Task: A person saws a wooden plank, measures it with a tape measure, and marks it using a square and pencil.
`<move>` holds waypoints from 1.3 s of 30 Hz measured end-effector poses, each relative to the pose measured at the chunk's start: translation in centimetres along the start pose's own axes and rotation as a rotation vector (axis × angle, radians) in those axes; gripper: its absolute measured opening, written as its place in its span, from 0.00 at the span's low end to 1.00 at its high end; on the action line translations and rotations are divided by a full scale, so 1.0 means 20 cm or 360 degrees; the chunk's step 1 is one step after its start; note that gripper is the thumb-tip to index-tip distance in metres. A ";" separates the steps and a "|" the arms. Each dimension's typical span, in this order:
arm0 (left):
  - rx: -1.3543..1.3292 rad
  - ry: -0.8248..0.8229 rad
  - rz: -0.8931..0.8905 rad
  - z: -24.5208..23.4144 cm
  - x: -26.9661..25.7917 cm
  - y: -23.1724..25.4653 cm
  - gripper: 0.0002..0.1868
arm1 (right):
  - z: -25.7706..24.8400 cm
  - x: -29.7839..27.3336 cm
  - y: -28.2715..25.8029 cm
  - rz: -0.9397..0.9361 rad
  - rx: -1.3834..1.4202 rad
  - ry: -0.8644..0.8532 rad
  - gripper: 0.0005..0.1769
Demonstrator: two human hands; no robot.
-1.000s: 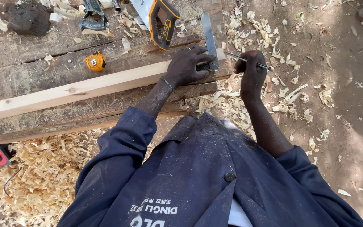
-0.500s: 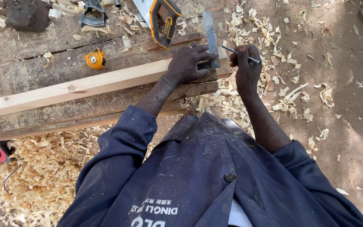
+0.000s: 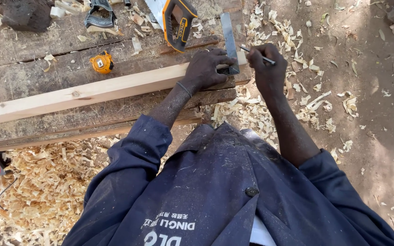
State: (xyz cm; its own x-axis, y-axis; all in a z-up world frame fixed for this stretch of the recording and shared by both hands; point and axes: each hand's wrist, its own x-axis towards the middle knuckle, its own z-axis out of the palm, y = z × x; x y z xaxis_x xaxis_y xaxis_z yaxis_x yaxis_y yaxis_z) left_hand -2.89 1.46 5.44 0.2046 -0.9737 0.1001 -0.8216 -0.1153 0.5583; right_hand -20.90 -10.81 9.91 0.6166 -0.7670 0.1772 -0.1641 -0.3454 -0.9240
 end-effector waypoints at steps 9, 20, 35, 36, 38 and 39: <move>-0.0039 0.0073 -0.0189 0.09 0.00 -0.03 0.24 | -0.07 -0.11 -0.04 0.0106 -0.0072 0.0098 0.12; -0.0071 0.0050 -0.0219 0.10 0.01 -0.03 0.25 | -0.13 -0.07 0.01 0.0430 -0.0178 -0.0163 0.09; -0.0084 0.0199 0.0116 0.14 -0.02 -0.07 0.23 | 0.10 -0.24 0.02 0.0996 0.0510 -0.0394 0.28; -0.0071 0.0214 0.0120 0.11 -0.02 -0.05 0.23 | 0.14 -0.22 0.13 0.0976 0.0512 -0.0399 0.28; -0.0119 0.0061 0.0138 0.07 -0.09 0.01 0.23 | 0.22 -0.25 0.34 0.1065 0.0710 -0.0362 0.20; -0.0114 0.0061 0.0147 0.03 -0.09 0.02 0.23 | 0.18 -0.28 0.28 0.1058 0.0713 -0.0355 0.20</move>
State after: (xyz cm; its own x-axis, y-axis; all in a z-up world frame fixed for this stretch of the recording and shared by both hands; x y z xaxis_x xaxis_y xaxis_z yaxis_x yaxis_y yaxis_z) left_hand -3.84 3.15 4.99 0.1510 -0.9712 0.1845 -0.7979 -0.0095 0.6027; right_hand -22.50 -6.62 2.50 0.6452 -0.5936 -0.4810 -0.2551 0.4260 -0.8680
